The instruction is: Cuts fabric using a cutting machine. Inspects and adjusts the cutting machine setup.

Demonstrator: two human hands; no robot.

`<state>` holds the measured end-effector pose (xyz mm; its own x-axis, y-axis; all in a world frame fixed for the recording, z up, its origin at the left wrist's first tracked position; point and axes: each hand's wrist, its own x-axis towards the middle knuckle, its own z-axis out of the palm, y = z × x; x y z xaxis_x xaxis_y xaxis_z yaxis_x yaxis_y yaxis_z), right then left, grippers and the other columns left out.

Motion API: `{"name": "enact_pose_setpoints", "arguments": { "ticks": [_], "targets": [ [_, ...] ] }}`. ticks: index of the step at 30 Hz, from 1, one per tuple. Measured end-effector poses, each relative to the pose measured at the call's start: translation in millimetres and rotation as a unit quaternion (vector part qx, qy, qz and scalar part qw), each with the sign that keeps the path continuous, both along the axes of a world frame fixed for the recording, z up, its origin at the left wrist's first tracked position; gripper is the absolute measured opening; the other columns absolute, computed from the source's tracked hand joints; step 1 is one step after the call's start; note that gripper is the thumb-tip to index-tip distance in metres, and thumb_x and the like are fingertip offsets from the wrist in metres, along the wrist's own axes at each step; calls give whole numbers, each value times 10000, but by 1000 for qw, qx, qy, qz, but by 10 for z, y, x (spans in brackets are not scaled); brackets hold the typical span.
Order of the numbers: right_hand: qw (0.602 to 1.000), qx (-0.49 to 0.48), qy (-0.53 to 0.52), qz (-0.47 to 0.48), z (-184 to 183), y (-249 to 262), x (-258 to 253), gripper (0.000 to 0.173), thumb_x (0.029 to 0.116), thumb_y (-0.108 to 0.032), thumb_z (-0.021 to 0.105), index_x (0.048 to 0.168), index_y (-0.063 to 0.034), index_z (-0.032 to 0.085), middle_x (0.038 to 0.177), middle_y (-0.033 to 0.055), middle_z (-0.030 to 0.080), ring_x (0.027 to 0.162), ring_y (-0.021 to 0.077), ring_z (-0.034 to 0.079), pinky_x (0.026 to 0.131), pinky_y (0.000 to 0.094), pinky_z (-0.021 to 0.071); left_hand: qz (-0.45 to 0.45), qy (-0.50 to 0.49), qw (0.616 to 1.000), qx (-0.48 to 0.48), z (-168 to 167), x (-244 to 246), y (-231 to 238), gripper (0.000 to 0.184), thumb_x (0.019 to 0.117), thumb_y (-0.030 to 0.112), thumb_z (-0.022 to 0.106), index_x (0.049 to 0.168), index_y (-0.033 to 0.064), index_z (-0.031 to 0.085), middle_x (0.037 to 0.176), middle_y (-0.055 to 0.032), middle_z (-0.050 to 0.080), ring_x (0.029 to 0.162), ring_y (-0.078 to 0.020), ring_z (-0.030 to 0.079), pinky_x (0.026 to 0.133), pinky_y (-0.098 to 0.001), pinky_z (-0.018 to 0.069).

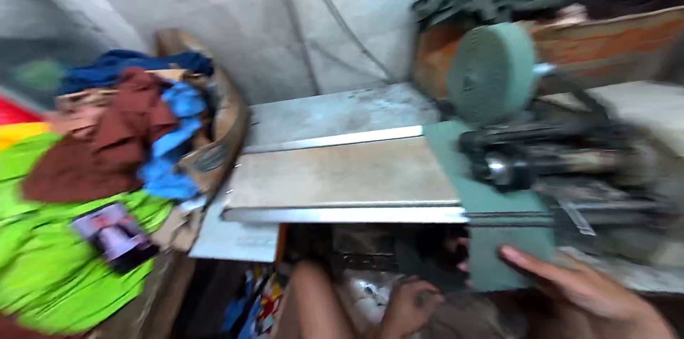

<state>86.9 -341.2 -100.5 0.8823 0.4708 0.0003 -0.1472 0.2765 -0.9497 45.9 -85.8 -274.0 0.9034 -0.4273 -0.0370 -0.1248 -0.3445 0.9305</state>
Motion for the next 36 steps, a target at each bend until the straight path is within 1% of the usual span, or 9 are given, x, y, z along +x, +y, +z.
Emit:
{"name": "enact_pose_setpoints", "arguments": {
  "ticks": [3,7,9,12,22,24,26,30,36],
  "targets": [
    [1000,2,12,16,36,45,43,437,993,-423,630,1366,-195,616,1264,68,712,1127,275,696,998,483,566,-1,-33,999,-8,-10,28,8,205,979,174,683,1101,32,766,1125,-135,738,1088,-226,693,1030,-426,528],
    [1000,-5,5,-8,166,109,21,375,984,-369,649,1315,-195,627,1252,7,719,1143,219,693,1007,448,565,-11,-56,998,6,-90,47,13,212,978,143,671,1130,23,757,1128,-152,730,1085,-248,692,1016,-437,538],
    [1000,-4,-4,-12,140,93,26,384,985,-363,650,1323,-184,623,1262,9,711,1162,227,682,1017,465,558,-16,-61,998,7,-109,48,3,208,968,155,691,1103,15,763,1130,-156,729,1094,-251,690,1018,-436,537],
    [999,-20,-13,-27,239,140,1,342,990,-349,637,1295,-195,635,1243,-36,720,1159,170,682,1031,417,554,-24,-65,998,6,-128,52,-9,214,965,196,706,1052,11,772,1128,-155,731,1115,-256,681,1035,-438,522],
    [999,-22,-6,-41,176,105,3,358,977,-347,659,1296,-189,639,1237,-22,721,1158,171,680,1027,415,554,-23,-58,998,1,-126,51,-19,242,975,226,699,1045,4,766,1100,-151,731,1092,-250,684,1024,-429,526],
    [998,-36,-13,-56,180,92,-7,318,974,-333,660,1264,-205,651,1201,-50,732,1131,117,684,1014,352,555,-25,-60,998,5,-131,49,-21,244,975,230,699,1038,4,767,1088,-150,733,1080,-246,688,1016,-428,531],
    [996,-46,-21,-78,211,80,-41,235,976,-291,665,1209,-257,677,1139,-118,745,1075,30,686,984,266,558,-30,-59,998,11,-154,49,-35,257,975,235,697,1034,-7,761,1092,-161,731,1078,-260,690,1014,-437,532],
    [994,-42,-20,-99,219,88,-62,207,974,-246,667,1176,-278,694,1103,-144,751,1033,-9,688,969,230,555,-28,-42,998,28,-124,55,-16,287,981,245,687,1035,-29,754,1113,-186,719,1104,-292,676,1035,-462,514],
    [994,-70,-26,-85,120,27,-45,264,964,-413,682,1175,-259,718,1082,-118,756,1012,21,702,940,270,585,4,29,996,89,-39,9,-11,360,973,338,691,1029,-12,756,1191,-181,706,1188,-290,650,1074,-471,495]
  ]
}}
